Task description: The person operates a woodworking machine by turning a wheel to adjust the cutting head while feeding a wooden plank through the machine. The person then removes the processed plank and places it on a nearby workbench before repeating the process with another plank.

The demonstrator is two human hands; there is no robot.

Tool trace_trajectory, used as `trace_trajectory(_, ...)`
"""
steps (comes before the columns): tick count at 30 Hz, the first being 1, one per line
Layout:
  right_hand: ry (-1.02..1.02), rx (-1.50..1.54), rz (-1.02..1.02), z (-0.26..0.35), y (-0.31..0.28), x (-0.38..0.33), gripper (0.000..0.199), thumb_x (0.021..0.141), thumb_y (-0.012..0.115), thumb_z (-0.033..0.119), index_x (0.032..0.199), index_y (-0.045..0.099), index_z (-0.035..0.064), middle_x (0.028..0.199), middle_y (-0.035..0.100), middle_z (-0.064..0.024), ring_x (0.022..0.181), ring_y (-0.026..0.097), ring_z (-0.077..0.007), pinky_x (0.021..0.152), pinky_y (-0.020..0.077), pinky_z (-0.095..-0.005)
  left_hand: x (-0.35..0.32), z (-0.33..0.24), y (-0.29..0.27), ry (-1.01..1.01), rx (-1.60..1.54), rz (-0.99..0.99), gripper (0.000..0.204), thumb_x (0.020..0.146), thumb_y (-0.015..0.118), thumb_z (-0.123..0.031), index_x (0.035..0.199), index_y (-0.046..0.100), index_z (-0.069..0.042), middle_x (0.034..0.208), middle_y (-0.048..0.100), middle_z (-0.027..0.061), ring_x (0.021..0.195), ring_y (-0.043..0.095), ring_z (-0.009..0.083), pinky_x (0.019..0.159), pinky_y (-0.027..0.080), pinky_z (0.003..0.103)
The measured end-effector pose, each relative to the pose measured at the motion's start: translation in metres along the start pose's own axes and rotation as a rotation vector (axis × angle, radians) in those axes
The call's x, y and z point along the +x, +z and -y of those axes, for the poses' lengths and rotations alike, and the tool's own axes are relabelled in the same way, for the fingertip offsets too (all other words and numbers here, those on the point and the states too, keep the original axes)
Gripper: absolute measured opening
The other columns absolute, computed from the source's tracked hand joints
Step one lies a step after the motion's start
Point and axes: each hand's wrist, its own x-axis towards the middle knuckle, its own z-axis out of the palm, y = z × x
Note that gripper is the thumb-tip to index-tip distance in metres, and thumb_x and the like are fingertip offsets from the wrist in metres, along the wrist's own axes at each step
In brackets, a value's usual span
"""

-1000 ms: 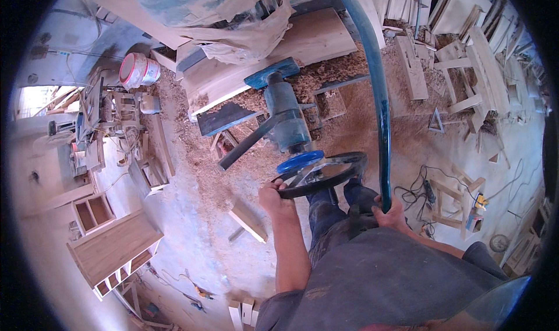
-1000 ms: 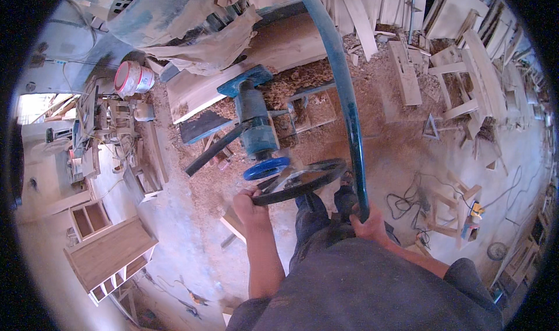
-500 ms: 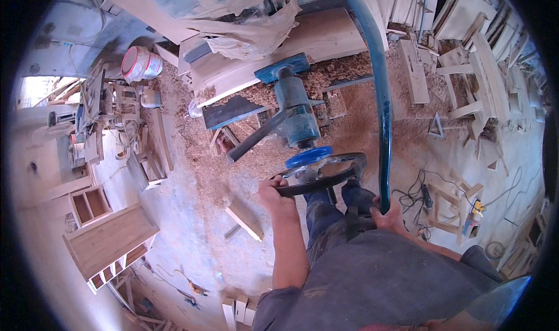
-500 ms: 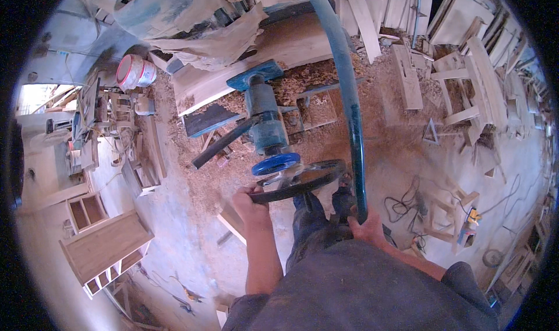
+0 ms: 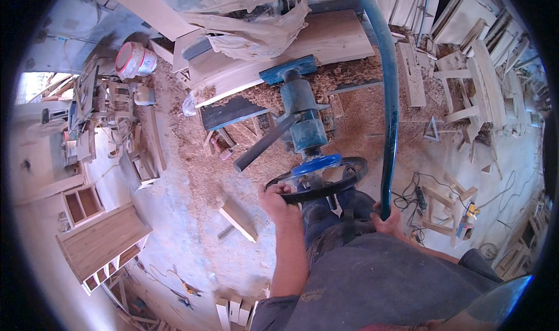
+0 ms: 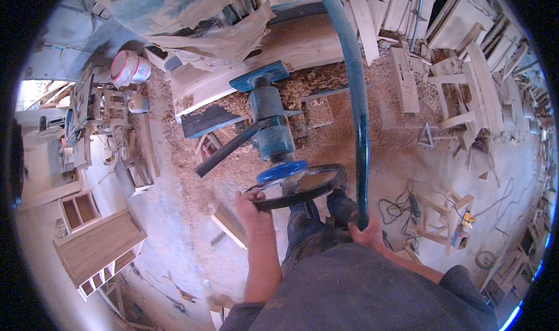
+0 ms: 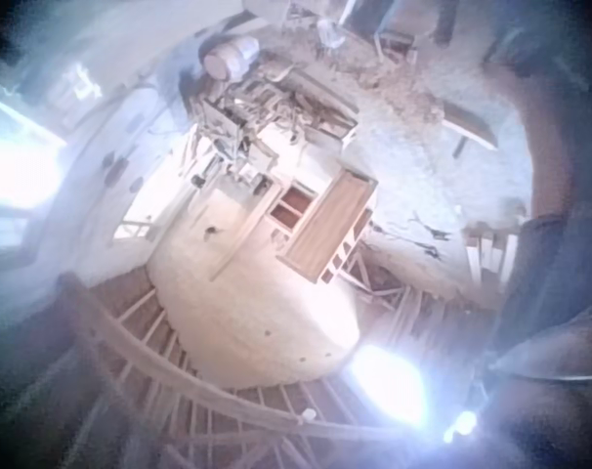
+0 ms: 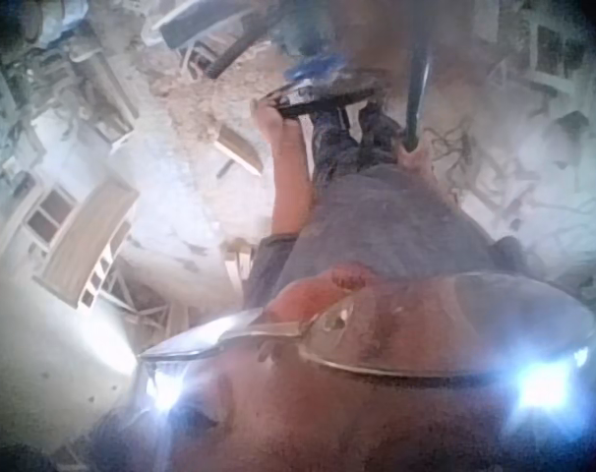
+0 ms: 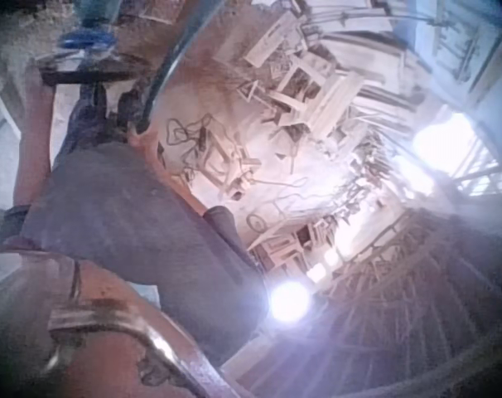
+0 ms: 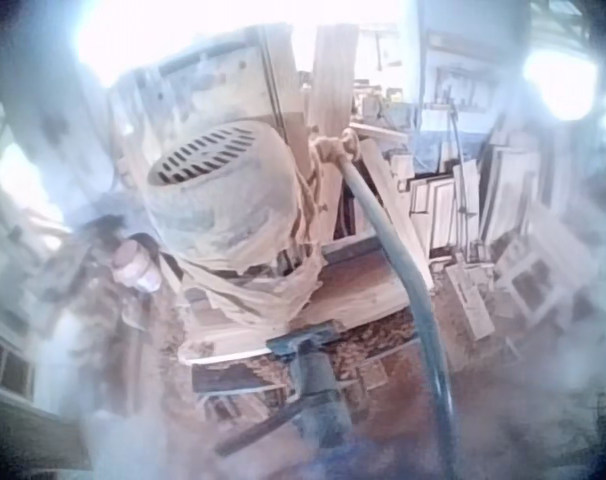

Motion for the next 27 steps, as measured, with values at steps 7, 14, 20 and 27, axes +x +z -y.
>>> trace_trajectory(7,-0.026,0.007,-0.044,-0.003,-0.010,0.005,0.027,0.075,0.072,0.014,0.099,0.062,0.0054,0.079,0.062,-0.0056,0.073,0.059,-0.0159,0.069,0.0482,-0.0324,0.090,0.012,-0.039,-0.351,-0.216,0.091,0.021,0.067,0.041,0.008,0.083,0.034,-0.005,0.068,0.032,0.0051,0.055,0.038,0.0174,0.046,0.037,0.025)
trace_trajectory(14,-0.052,-0.016,-0.056,-0.017,-0.006,0.007,0.026,0.074,0.072,0.012,0.097,0.061,0.0048,0.081,0.058,-0.0033,0.075,0.055,-0.0143,0.070,0.0458,-0.0313,0.055,0.004,-0.031,-0.258,-0.138,0.122,0.035,0.069,0.041,0.008,0.102,0.037,-0.002,0.075,0.043,0.0090,0.056,0.043,0.0191,0.051,0.046,0.030)
trace_trajectory(20,-0.037,-0.023,-0.023,-0.003,0.006,-0.001,0.026,0.075,0.071,0.011,0.097,0.060,0.0033,0.079,0.057,-0.0028,0.074,0.054,-0.0136,0.068,0.0455,-0.0302,-0.060,0.001,0.028,0.156,0.068,-0.045,0.064,0.077,0.049,0.006,0.139,0.034,-0.004,0.088,0.049,0.0112,0.066,0.053,0.0211,0.060,0.049,0.031)
trace_trajectory(27,0.018,-0.054,-0.014,0.007,0.009,-0.007,0.030,0.076,0.073,0.014,0.102,0.063,0.0028,0.088,0.066,-0.0112,0.082,0.063,-0.0222,0.074,0.0501,-0.0359,0.052,-0.013,-0.038,-0.230,-0.147,-0.007,0.036,0.069,0.045,0.010,0.103,0.041,-0.004,0.085,0.053,0.0164,0.066,0.054,0.0233,0.060,0.052,0.033)
